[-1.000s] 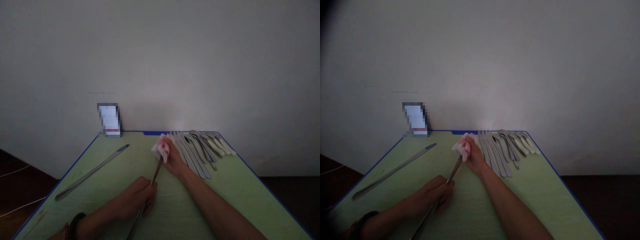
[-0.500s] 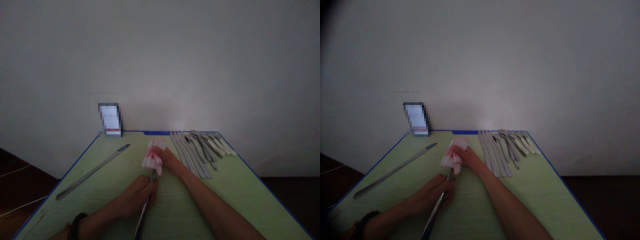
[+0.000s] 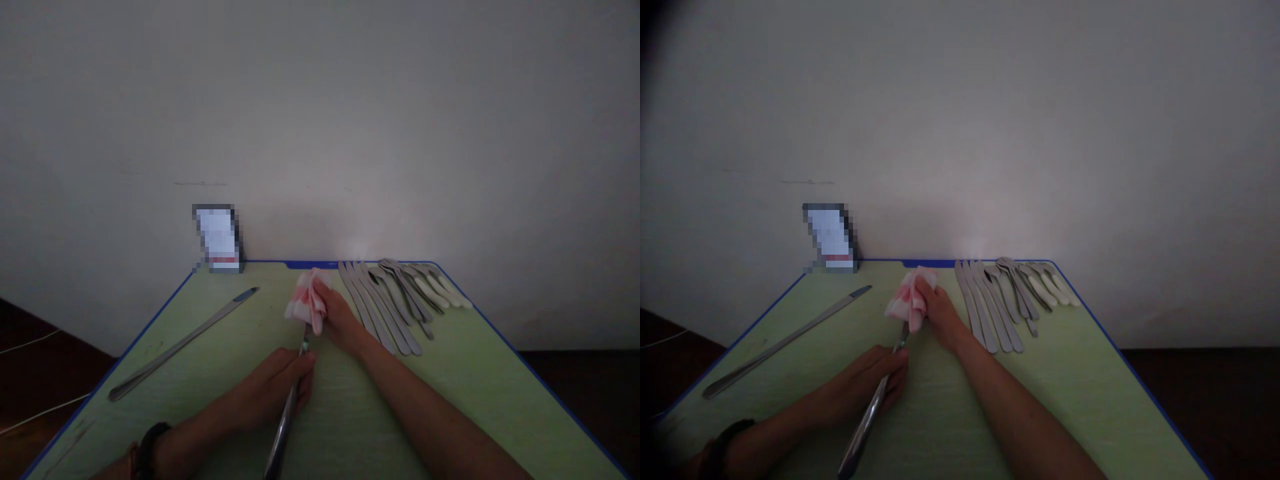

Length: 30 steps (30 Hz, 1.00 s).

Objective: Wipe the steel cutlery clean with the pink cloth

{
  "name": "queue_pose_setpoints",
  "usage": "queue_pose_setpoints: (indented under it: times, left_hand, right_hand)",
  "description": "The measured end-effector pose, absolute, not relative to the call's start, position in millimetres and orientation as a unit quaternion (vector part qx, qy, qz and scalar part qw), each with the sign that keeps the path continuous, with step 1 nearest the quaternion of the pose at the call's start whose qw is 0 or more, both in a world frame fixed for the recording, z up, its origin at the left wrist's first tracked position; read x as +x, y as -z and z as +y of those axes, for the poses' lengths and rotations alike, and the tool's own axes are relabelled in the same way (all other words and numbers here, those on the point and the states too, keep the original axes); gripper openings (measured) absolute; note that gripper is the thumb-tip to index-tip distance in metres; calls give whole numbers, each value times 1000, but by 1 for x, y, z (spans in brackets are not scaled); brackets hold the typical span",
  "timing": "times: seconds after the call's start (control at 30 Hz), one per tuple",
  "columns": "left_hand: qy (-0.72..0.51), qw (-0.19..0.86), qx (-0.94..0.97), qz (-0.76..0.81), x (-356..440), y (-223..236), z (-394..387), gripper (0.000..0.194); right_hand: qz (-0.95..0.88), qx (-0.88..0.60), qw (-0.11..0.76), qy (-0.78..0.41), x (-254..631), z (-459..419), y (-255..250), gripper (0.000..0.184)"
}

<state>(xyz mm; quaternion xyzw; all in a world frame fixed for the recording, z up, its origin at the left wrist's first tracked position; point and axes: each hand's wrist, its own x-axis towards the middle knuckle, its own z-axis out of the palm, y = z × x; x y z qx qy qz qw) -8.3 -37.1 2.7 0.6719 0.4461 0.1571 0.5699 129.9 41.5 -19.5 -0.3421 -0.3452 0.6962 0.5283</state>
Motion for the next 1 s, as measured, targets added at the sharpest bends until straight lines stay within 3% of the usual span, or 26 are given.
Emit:
queue_pose_setpoints:
  times: [0.13,0.37,0.63,1.0]
  left_hand:
    - [-160,576,665,448,-7,0,-36,56]
    - [-169,571,673,438,-7,-3,-36,57]
    - [-177,601,642,442,-8,2,-36,56]
    - [-160,570,672,444,-7,-4,-36,57]
  right_hand:
    - [-361,-356,515,-691,130,38,20,41]
    - [-256,-281,577,-722,129,47,16,38]
    - [-446,-349,484,-667,132,35,14,41]
    - [-372,-346,507,-696,128,40,16,47]
